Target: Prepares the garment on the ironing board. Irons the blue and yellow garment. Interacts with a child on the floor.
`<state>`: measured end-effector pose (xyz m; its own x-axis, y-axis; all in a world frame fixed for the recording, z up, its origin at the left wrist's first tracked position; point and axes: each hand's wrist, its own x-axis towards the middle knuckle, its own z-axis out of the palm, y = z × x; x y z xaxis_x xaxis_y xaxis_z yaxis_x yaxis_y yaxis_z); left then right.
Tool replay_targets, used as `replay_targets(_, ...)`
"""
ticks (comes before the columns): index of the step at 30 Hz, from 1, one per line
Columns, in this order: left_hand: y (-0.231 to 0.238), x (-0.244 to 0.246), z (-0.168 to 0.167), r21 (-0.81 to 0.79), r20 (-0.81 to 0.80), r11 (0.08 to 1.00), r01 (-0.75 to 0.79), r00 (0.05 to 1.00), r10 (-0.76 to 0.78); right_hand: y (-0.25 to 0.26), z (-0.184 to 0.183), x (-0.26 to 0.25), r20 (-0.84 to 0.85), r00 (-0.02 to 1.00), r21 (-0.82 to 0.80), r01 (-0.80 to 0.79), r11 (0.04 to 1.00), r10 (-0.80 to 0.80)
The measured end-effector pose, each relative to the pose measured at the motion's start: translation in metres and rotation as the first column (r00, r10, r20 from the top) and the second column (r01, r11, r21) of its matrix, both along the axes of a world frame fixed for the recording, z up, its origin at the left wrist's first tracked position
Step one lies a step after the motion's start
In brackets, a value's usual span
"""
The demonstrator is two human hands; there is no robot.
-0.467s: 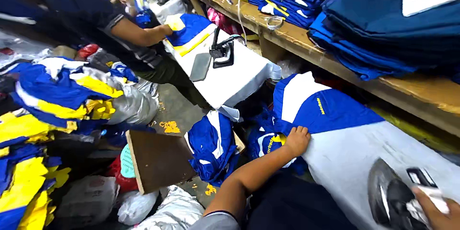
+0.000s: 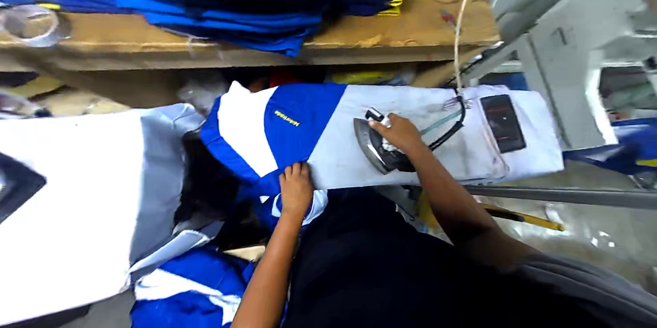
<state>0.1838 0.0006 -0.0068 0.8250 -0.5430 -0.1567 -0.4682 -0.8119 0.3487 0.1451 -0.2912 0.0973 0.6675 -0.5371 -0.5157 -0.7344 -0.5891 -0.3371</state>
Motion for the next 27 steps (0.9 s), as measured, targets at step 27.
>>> replay_targets(27,0.012,-0.011,0.0,-0.069,-0.14,0.995,-0.078,0.988,0.067,0.179,0.014,0.194,0.153,0.845,-0.094,-0.504,0.859,0.513)
